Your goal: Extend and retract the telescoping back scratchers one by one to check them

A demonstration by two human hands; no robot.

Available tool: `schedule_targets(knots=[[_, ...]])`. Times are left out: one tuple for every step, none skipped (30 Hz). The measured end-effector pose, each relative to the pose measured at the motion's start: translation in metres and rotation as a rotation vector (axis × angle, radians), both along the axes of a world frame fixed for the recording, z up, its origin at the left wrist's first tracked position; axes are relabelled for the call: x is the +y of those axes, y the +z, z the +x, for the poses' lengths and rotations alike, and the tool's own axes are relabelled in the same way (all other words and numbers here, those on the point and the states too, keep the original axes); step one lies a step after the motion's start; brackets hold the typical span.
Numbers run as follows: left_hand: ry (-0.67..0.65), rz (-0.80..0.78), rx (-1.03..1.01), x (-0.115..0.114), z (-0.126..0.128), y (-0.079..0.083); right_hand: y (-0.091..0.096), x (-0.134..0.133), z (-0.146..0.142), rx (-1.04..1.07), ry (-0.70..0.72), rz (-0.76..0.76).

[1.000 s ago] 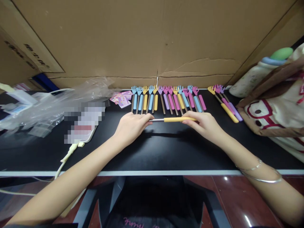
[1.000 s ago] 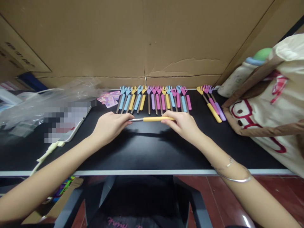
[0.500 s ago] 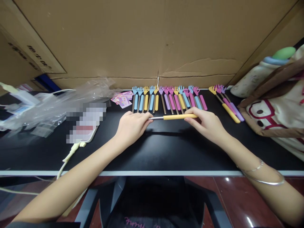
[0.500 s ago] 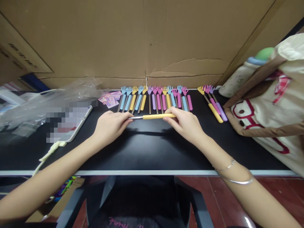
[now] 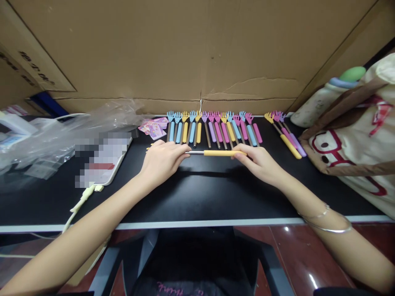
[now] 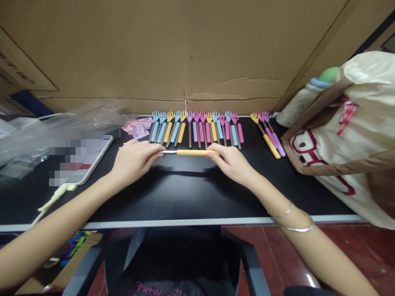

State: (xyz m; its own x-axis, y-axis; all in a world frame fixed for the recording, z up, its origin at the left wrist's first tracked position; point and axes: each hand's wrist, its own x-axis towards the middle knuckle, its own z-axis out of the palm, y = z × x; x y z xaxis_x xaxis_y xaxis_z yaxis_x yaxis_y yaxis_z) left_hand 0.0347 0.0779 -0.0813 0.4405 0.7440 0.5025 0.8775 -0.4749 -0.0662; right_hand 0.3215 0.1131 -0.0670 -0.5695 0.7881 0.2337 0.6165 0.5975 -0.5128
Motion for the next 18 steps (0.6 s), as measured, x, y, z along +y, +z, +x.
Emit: schedule_targets(knots=[[-0.011,0.006,0.002,0.0,0.0,0.0,0.001,0.0,0.0,0.02,0.021,-0.036],[-0.018,0.011,0.005,0.0,-0.001,-0.001,0.001,0.001,0.0,0.038,0.04,-0.078],[-0.021,0.016,0.01,0.001,-0.001,-0.001,0.001,0.001,0.0,0.054,0.055,-0.125],[-0.022,0.017,0.016,0.001,-0.001,-0.002,0.001,0.002,0.0,0.072,0.065,-0.172],[-0.021,0.016,0.022,0.001,-0.001,-0.002,0.0,0.003,0.0,0.094,0.074,-0.217],[-0.019,0.012,0.025,0.001,-0.001,-0.003,0.0,0.003,0.001,0.117,0.081,-0.258],[-0.015,0.008,0.026,0.001,-0.001,-0.003,-0.002,0.004,0.001,0.143,0.088,-0.295],[-0.012,0.003,0.025,0.001,0.0,-0.003,-0.003,0.005,0.002,0.17,0.094,-0.33],[-0.009,-0.002,0.024,0.001,0.0,-0.004,-0.005,0.006,0.002,0.195,0.101,-0.365],[-0.009,-0.007,0.023,0.0,0.001,-0.003,-0.006,0.007,0.003,0.22,0.108,-0.399],[-0.01,-0.011,0.022,0.0,0.001,-0.003,-0.008,0.007,0.003,0.242,0.115,-0.431],[-0.013,-0.015,0.024,0.0,0.001,-0.003,-0.01,0.008,0.003,0.261,0.128,-0.463],[-0.016,-0.015,0.026,0.0,0.001,-0.003,-0.011,0.008,0.004,0.276,0.144,-0.491],[-0.02,-0.013,0.03,-0.001,0.001,-0.002,-0.012,0.009,0.004,0.285,0.162,-0.515],[-0.023,-0.009,0.035,-0.001,0.001,-0.002,-0.013,0.009,0.004,0.293,0.182,-0.536],[-0.024,-0.003,0.041,-0.001,0.001,-0.002,-0.013,0.009,0.004,0.299,0.2,-0.555],[-0.026,0.003,0.049,-0.001,0.002,-0.001,-0.014,0.009,0.004,0.303,0.213,-0.572],[-0.028,0.005,0.057,-0.002,0.002,-0.002,-0.014,0.01,0.004,0.308,0.22,-0.586]])
